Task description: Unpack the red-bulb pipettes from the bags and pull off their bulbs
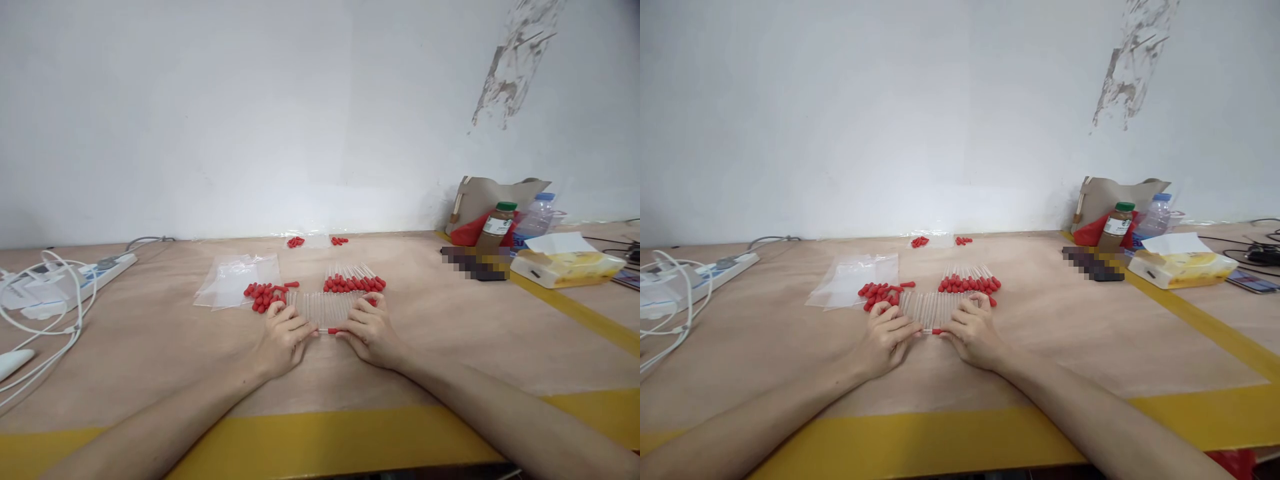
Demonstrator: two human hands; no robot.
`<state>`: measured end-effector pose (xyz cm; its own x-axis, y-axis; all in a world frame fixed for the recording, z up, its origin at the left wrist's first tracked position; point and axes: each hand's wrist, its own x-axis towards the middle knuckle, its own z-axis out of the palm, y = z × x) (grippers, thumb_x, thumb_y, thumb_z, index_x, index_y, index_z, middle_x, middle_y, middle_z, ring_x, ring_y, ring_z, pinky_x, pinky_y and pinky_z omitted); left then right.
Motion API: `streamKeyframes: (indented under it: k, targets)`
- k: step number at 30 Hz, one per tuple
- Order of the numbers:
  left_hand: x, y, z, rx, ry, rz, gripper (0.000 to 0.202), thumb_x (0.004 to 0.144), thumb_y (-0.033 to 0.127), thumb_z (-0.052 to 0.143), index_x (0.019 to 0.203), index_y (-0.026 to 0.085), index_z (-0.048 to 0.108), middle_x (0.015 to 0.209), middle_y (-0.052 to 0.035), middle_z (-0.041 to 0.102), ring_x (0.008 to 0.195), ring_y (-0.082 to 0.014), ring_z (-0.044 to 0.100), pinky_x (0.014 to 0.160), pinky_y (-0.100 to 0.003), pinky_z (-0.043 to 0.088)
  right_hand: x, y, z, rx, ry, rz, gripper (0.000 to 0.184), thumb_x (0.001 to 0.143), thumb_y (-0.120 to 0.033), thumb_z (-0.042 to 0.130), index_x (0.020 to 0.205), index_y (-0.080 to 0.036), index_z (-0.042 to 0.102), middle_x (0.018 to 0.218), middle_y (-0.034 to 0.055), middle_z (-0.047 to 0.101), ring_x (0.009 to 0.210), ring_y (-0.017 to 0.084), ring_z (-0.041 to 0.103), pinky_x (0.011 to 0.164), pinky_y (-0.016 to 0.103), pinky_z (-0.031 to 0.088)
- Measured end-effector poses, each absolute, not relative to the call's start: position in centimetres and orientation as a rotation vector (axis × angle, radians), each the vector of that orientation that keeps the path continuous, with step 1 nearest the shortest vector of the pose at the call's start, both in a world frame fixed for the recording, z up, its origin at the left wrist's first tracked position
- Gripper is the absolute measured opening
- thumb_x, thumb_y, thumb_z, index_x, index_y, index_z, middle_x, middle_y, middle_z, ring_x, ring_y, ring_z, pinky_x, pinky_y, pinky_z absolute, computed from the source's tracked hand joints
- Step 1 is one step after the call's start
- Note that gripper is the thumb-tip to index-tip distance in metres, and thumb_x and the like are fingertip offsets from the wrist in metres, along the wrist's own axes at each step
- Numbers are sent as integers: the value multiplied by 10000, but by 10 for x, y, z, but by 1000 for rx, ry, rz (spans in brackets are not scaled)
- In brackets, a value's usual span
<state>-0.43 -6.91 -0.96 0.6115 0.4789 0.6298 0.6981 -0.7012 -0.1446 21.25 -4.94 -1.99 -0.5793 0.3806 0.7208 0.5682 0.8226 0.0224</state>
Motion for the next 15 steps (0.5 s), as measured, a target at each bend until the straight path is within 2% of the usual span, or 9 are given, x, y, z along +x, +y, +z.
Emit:
streamKeyframes:
  k: [9,12,15]
  targets:
    - [-21,-66,-13,-2454,-966,-928,166,821,162,471,841,215,627,639,-2,617,643,-155,487,725,-370,353,227,-49,-20,-737,-2228,-264,180,828,-207,455,773,-207,627,614,-3,541,694,140,476,868,403,266]
    - [-32,-60,-12,-2386,-1121,-1121,165,847,174,456,901,193,610,751,-22,617,693,-145,533,687,-305,405,245,-37,-16,-908,-1940,-93,153,831,-247,474,800,-197,615,693,13,575,692,138,505,796,359,334]
    - [-34,-54,-9,-2371,-1237,-1244,234,875,177,414,1045,193,573,866,-40,582,793,-140,549,711,-262,442,258,-24,-6,-938,-1689,88,198,827,-304,485,899,-193,633,752,35,566,694,140,516,666,291,405]
